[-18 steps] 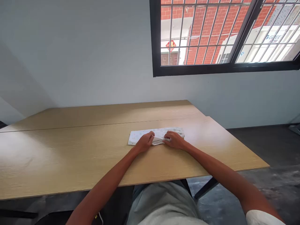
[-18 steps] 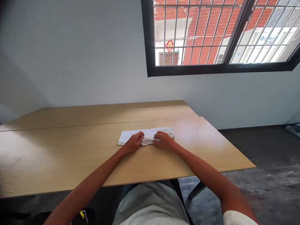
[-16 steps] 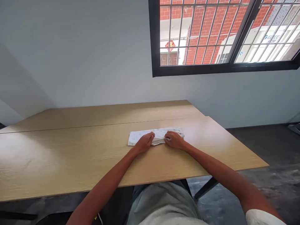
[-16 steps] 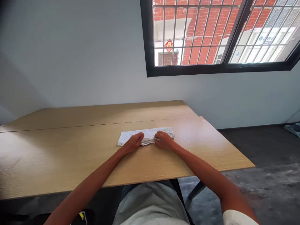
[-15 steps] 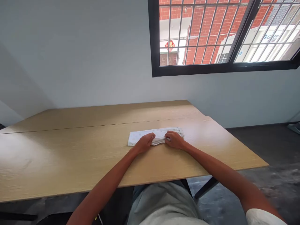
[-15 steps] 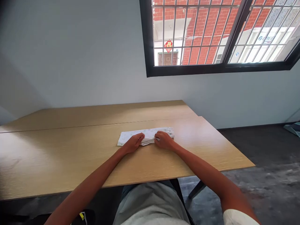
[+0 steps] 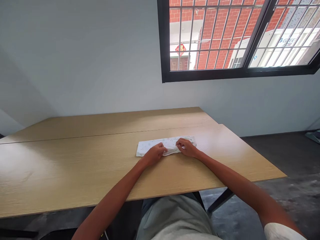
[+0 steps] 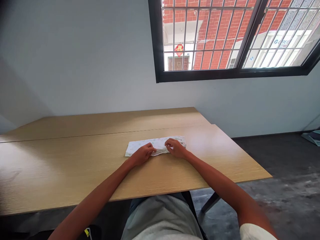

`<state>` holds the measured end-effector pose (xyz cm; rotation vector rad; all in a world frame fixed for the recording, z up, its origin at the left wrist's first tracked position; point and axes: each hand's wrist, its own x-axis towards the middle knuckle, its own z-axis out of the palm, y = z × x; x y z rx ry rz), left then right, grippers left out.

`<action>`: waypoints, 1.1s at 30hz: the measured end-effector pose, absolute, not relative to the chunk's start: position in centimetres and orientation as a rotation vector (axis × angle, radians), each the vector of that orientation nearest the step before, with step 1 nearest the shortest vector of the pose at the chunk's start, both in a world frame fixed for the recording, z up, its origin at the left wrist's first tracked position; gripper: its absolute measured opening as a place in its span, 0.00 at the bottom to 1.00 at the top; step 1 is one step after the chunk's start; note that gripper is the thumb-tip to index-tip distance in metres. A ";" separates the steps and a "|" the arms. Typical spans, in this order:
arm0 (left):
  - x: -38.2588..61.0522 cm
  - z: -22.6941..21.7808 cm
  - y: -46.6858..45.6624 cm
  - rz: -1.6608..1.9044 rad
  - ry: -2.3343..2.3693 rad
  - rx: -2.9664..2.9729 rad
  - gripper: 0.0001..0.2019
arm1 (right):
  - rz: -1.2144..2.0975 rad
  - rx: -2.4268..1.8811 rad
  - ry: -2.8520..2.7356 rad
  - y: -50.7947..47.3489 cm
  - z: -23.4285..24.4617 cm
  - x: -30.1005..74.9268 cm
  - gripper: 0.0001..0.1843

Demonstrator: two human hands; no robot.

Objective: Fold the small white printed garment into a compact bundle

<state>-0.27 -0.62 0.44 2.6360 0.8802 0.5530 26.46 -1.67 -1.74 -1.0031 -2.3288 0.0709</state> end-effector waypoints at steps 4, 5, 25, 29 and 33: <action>-0.2 0.5 -0.7 0.556 0.889 2.654 0.14 | -0.014 -0.895 -2.476 -3.0 -0.8 25.7 0.13; -0.3 0.6 -0.8 0.557 0.891 2.658 0.15 | -0.044 -0.876 -2.512 -3.2 -0.6 25.5 0.13; -1.1 0.7 -1.4 0.597 0.768 2.718 0.10 | -0.215 -0.883 -2.623 -3.4 -0.4 24.9 0.13; -1.1 0.5 -1.2 0.598 0.732 2.701 0.10 | -0.216 -0.875 -2.590 -3.3 -0.4 24.9 0.14; -1.1 0.4 -1.1 0.579 0.700 2.677 0.10 | -0.232 -0.855 -2.569 -3.3 0.0 25.1 0.11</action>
